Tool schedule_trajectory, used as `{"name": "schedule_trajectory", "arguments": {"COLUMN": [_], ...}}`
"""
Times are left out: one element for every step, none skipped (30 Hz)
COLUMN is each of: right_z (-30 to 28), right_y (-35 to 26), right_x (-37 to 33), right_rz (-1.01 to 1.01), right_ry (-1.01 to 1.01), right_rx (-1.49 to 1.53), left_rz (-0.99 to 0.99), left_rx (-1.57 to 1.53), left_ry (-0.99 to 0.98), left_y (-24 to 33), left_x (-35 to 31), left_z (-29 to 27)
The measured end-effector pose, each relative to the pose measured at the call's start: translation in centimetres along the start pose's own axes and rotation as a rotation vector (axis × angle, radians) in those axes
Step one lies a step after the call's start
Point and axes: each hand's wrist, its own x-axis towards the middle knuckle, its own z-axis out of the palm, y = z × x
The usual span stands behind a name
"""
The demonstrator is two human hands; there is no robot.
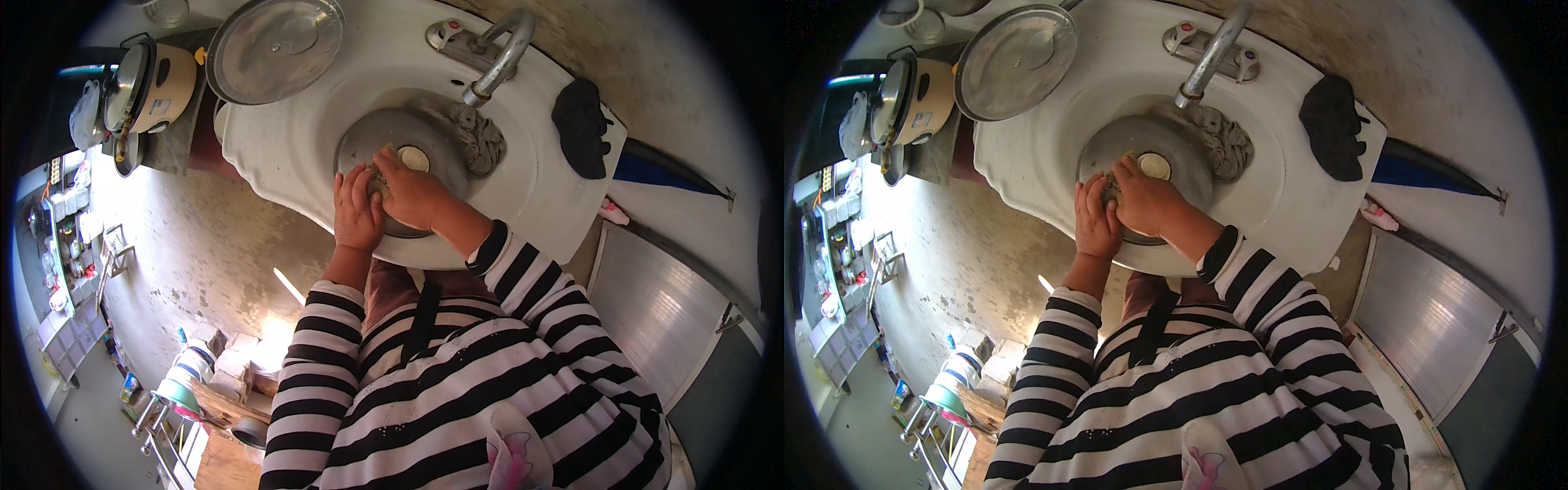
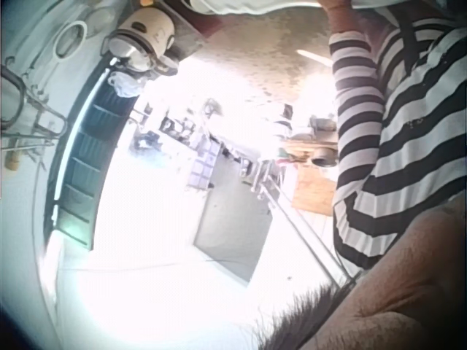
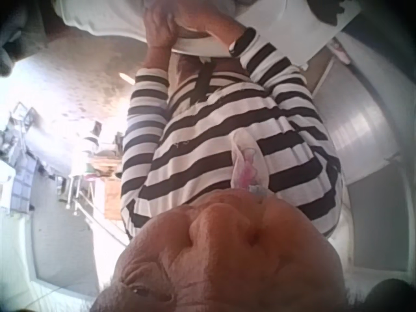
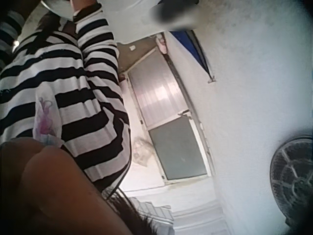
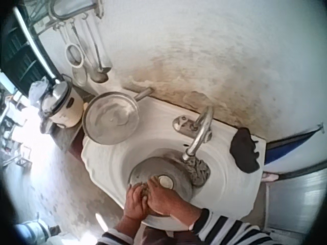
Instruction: The person scrubs a metal cleaver with a sponge under running water, then scrubs a round metal pot lid with the same sponge. The person rinses both items and places them aside.
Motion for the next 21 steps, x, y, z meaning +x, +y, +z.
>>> {"name": "schedule_trajectory", "arguments": {"right_z": [0.0, -0.1, -0.3, -0.5, -0.7, -0.9, -1.1, -1.2, -1.3, -1.3, -1.4, -1.3, -1.2, -1.2, -1.1, -1.1, -1.2, -1.3, -1.5, -1.7, -1.9], "right_y": [0.2, 0.5, 0.8, 1.0, 1.4, 1.9, 2.6, 3.3, 4.1, 4.7, 5.3, 5.8, 5.9, 6.1, 6.1, 6.0, 6.0, 6.1, 6.3, 6.7, 7.1], "right_x": [-0.5, -0.4, -1.6, -3.3, -4.9, -6.4, -7.2, -7.8, -7.9, -7.7, -7.4, -6.6, -6.5, -6.1, -6.0, -6.1, -6.3, -6.5, -6.6, -6.5, -6.3], "right_rz": [0.003, -0.016, 0.001, -0.006, 0.033, 0.080, 0.174, 0.276, 0.256, 0.244, 0.232, 0.160, 0.089, -0.013, -0.038, -0.091, -0.097, -0.118, -0.087, -0.085, 0.029], "right_ry": [-0.037, -0.069, -0.117, -0.160, -0.273, -0.232, -0.256, -0.301, -0.223, -0.167, -0.111, -0.097, -0.082, 0.016, -0.099, -0.134, -0.237, -0.212, -0.252, -0.352, -0.295], "right_rx": [0.018, 0.031, 0.015, -0.007, -0.060, -0.012, 0.005, -0.005, 0.012, 0.003, -0.006, 0.008, 0.021, 0.038, 0.059, 0.083, 0.072, 0.127, 0.152, 0.168, 0.148], "left_rz": [0.009, 0.011, 0.012, 0.014, 0.011, 0.014, 0.004, 0.003, -0.005, 0.005, 0.004, 0.005, 0.008, 0.012, 0.014, 0.018, 0.020, 0.019, 0.011, 0.006, 0.013], "left_rx": [-0.001, -0.002, -0.004, -0.006, -0.007, -0.006, -0.001, 0.005, 0.011, 0.011, 0.013, 0.018, 0.013, 0.014, 0.016, 0.013, 0.009, 0.006, 0.013, 0.020, 0.029], "left_ry": [0.000, -0.002, -0.002, -0.006, -0.007, -0.005, -0.011, -0.015, -0.028, -0.017, -0.011, -0.010, -0.009, -0.005, 0.003, 0.002, 0.004, 0.005, 0.000, -0.006, -0.007], "left_y": [0.0, 0.0, 0.1, 0.1, 0.1, 0.1, 0.2, 0.2, 0.2, 0.2, 0.2, 0.2, 0.2, 0.2, 0.2, 0.1, 0.1, 0.1, 0.1, 0.2, 0.1], "left_x": [0.0, 0.1, 0.1, 0.1, 0.1, 0.0, 0.0, 0.0, 0.0, 0.1, 0.1, 0.1, 0.1, 0.1, 0.2, 0.2, 0.1, 0.1, 0.1, 0.1, 0.2], "left_z": [0.0, -0.1, -0.1, -0.1, -0.1, -0.1, -0.2, -0.2, -0.1, -0.1, -0.1, -0.1, 0.0, 0.0, 0.0, 0.0, 0.1, 0.1, 0.1, 0.0, 0.0]}}
